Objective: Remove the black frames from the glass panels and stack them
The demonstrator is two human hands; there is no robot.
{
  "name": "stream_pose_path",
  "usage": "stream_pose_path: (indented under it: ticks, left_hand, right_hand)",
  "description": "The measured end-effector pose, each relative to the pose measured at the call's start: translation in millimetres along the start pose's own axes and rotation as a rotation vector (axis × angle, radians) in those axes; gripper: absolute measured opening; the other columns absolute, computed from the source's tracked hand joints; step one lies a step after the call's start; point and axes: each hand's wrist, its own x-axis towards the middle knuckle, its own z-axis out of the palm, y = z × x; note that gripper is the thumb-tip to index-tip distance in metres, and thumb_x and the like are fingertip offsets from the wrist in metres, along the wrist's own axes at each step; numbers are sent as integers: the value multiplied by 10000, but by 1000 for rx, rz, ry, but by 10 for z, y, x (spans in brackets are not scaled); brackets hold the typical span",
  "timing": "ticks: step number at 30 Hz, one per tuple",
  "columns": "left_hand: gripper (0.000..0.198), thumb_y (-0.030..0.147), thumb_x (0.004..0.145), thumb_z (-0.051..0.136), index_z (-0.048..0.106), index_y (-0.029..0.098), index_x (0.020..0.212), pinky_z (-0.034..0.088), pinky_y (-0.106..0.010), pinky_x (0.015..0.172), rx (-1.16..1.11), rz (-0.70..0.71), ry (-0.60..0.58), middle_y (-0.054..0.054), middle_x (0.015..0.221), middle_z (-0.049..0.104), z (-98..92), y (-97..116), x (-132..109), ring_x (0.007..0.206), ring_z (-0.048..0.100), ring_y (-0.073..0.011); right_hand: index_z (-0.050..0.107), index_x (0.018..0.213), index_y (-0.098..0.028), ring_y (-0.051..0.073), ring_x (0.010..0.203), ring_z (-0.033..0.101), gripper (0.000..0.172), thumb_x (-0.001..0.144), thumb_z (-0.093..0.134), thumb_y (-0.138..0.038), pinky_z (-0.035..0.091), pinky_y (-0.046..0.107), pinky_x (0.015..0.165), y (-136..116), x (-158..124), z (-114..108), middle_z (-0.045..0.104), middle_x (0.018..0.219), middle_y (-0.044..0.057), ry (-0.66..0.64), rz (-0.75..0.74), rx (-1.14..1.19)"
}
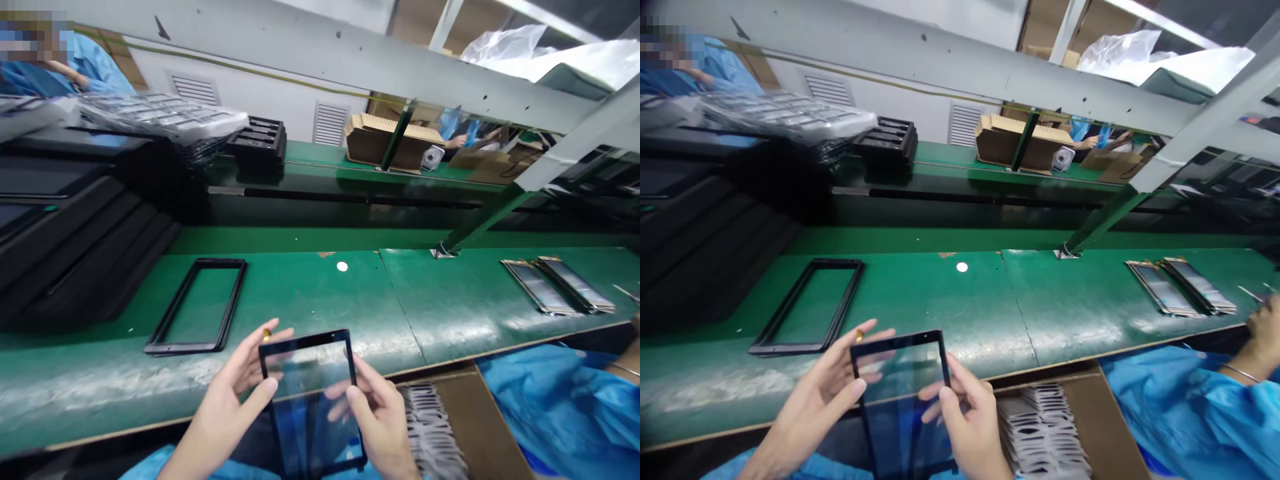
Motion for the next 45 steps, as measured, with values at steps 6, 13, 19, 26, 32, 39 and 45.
stream_pose_path:
  ticks: [6,13,19,26,32,39,45]
  left_hand:
    - [498,443,921,745,680,254,1378,641,-279,685,237,-172,-364,-108,1103,824,-131,103,26,842,799,-243]
    - [575,544,819,824,643,182,1228,537,-229,447,32,-205,112,-98,902,826,-32,182,-14,620,754,-216]
    - [586,542,777,864,635,194,1189,541,-239,434,6,-179,214,-71,865,827,-8,189,-51,587,732,-211]
    - [560,544,799,840,637,239,1223,575,-268,474,63,-174,218,-64,943,836,31,274,-155,621,745,-227]
    - [604,568,802,831,624,258,1278,567,-280,464,46,-167,174,-72,952,820,93,398,-272,665,756,-256]
    - [552,453,944,705,534,318,1451,608,-280,591,171,-88,117,-75,1246,774,17,279,-253,813,784,-240]
    - [426,305,962,690,697,341,1386,247,-538,1304,796,415,-61,-40,1475,676,-93,277,-13,1434,546,-327]
  right_hand:
    - [876,1019,-303,242,587,793,259,767,824,-336,643,338,639,-306,187,-96,860,762,33,-209,229,-154]
    - [830,1104,-293,245,703,825,283,846,786,-401,656,355,743,-308,240,-367,866,837,69,9,161,-19]
    - [798,1107,-261,236,612,810,313,828,826,-400,655,315,644,-241,155,-268,865,816,84,118,166,59]
    - [816,1005,-251,236,574,800,290,770,869,-413,642,287,616,-336,165,-243,855,739,87,184,195,91]
    - [813,1007,-234,266,541,784,341,741,884,-436,632,319,529,-249,182,-339,843,705,95,163,253,110]
    - [809,1015,-250,243,548,788,329,755,879,-439,632,289,569,-278,166,-337,844,693,81,165,256,98]
    - [828,984,-244,251,550,791,372,717,890,-496,640,293,586,-242,130,-190,853,729,99,144,274,15]
